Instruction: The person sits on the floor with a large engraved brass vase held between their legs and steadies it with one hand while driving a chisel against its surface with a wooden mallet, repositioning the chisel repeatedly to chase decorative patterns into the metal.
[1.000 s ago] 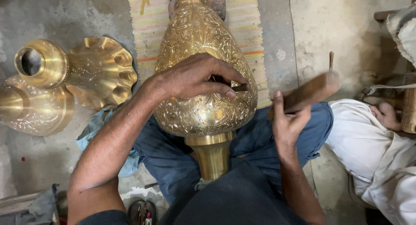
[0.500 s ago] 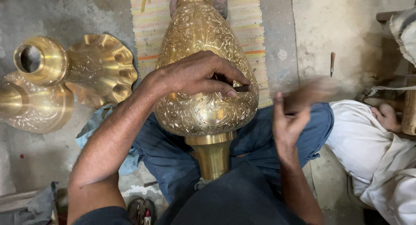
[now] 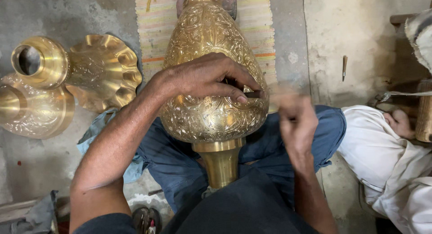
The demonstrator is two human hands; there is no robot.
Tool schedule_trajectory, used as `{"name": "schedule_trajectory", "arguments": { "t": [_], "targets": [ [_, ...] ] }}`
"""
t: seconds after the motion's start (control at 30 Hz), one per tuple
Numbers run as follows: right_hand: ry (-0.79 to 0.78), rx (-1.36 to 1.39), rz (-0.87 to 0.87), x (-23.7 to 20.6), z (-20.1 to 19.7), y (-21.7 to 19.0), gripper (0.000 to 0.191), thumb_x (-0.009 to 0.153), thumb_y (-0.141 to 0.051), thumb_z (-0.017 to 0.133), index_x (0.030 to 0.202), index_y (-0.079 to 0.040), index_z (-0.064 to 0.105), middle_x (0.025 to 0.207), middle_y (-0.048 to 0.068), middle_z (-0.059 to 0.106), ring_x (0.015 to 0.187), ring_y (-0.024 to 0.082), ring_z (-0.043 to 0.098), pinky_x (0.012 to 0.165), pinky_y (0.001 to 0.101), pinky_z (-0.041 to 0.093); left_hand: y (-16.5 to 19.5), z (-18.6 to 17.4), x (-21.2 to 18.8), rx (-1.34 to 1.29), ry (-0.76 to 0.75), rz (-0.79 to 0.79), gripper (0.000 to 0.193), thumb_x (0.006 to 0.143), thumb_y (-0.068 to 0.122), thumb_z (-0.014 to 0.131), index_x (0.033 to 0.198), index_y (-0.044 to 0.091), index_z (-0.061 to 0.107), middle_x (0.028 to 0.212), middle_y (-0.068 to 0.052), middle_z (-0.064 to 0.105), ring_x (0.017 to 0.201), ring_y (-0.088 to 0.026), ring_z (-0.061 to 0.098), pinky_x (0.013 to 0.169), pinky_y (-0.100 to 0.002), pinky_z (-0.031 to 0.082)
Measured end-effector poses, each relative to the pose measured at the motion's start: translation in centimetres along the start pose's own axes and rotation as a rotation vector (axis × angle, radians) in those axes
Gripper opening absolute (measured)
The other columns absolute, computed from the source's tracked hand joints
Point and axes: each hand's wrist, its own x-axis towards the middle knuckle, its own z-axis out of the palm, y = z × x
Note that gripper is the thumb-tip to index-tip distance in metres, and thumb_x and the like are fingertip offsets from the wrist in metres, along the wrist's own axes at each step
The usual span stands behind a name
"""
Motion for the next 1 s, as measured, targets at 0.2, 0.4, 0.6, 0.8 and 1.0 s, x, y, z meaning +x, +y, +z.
{"name": "schedule_trajectory", "arguments": {
  "t": [0.2,0.4,0.6,0.8,1.0],
  "targets": [
    [0.241,0.254,0.174,0.0,0.6,0.1,0.021,0.101,-0.004,0.077,0.113,0.0,0.06,0.103,0.012,0.067,0.091,0.02,0.067,0.082,0.0297,0.056,-0.3,-0.2,-0.1,-0.025,0.021,0.11,0.044,0.088,0.038,0.075,0.126,0.016,0.073,0.116,-0.005,0.079,0.107,-0.019,0.076,0.09,-0.038,0.06],
    [0.333,0.402,0.224,-0.1,0.9,-0.9,0.02,0.099,-0.007,0.076,0.109,-0.001,0.06,0.101,0.009,0.065,0.09,0.022,0.062,0.081,0.0347,0.053,-0.1,-0.1,0.2,-0.074,-0.037,-0.017,0.044,0.085,0.037,0.073,0.126,0.019,0.073,0.113,-0.002,0.08,0.101,-0.017,0.078,0.089,-0.036,0.063],
    [0.342,0.339,0.199,0.2,0.8,-1.6,0.015,0.102,-0.004,0.074,0.107,-0.001,0.06,0.1,0.007,0.063,0.088,0.016,0.061,0.079,0.031,0.052,0.0,-0.6,0.4,-0.064,-0.041,0.049,0.044,0.087,0.036,0.074,0.127,0.017,0.073,0.114,-0.003,0.08,0.1,-0.017,0.078,0.088,-0.037,0.062],
    [0.276,0.14,0.075,-0.2,1.0,-0.5,0.02,0.102,-0.005,0.073,0.106,-0.002,0.054,0.096,0.004,0.06,0.086,0.013,0.057,0.079,0.0288,0.05,0.0,-0.8,0.6,-0.101,-0.097,0.045,0.044,0.086,0.035,0.075,0.127,0.019,0.073,0.115,-0.002,0.08,0.1,-0.015,0.078,0.087,-0.036,0.063],
    [0.233,-0.259,-0.281,-0.6,1.1,0.2,0.024,0.094,0.004,0.073,0.111,0.002,0.057,0.104,0.014,0.059,0.098,0.02,0.063,0.089,0.0369,0.049,-0.4,-0.6,0.8,-0.132,-0.097,0.088,0.043,0.087,0.031,0.076,0.128,0.018,0.073,0.119,-0.002,0.079,0.104,-0.016,0.077,0.089,-0.036,0.063]
  ]
}}
